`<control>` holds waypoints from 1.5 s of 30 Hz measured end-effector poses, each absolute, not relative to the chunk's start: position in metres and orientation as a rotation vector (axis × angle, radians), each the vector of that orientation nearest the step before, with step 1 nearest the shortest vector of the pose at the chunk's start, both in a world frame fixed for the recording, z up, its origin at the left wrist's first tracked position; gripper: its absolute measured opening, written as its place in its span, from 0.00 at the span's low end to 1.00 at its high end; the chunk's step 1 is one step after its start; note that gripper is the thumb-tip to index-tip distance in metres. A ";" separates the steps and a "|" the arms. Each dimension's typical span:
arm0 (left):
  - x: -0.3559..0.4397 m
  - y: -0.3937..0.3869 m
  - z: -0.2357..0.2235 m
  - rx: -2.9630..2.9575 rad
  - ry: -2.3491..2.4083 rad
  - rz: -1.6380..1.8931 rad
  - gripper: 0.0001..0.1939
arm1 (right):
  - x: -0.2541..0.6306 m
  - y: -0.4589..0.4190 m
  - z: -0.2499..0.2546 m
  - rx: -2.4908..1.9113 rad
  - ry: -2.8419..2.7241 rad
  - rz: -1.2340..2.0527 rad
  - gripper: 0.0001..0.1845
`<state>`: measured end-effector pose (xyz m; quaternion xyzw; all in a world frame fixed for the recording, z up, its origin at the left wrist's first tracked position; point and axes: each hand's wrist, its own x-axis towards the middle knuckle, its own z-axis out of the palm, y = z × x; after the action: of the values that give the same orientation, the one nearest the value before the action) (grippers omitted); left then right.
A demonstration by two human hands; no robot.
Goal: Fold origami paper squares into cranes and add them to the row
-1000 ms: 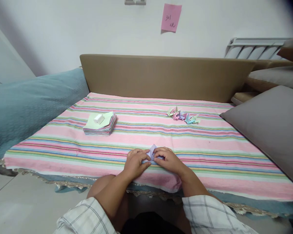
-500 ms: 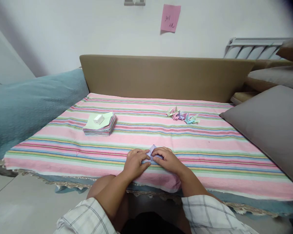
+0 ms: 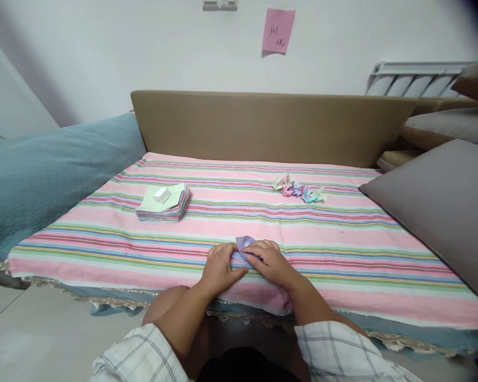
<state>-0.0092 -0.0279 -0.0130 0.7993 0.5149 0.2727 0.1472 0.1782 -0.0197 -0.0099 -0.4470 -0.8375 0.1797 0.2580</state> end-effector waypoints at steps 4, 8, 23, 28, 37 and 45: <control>-0.010 -0.029 -0.010 2.188 1.443 0.862 0.29 | 0.176 -0.024 -0.005 -1.231 -2.305 0.446 0.14; -0.010 -0.026 -0.013 1.980 1.429 0.945 0.27 | 0.174 -0.027 -0.001 -1.214 -2.346 0.366 0.13; 0.001 -0.007 0.015 1.902 1.753 0.695 0.10 | 0.176 -0.024 -0.005 -1.140 -2.169 0.312 0.11; -0.001 0.000 0.023 1.998 1.787 0.560 0.06 | 0.178 -0.015 -0.012 -1.155 -1.889 0.410 0.12; 0.011 0.004 0.043 2.184 1.780 0.237 0.23 | 0.177 -0.009 -0.015 -1.258 -1.861 0.591 0.15; 0.018 0.013 0.049 2.218 1.841 0.130 0.11 | 0.177 -0.007 -0.012 -1.217 -1.880 0.596 0.12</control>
<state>0.0184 0.0125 0.0486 0.7625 0.6327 0.0446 0.1278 0.1771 -0.0065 -0.0125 -0.4812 -0.7433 0.2356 0.4007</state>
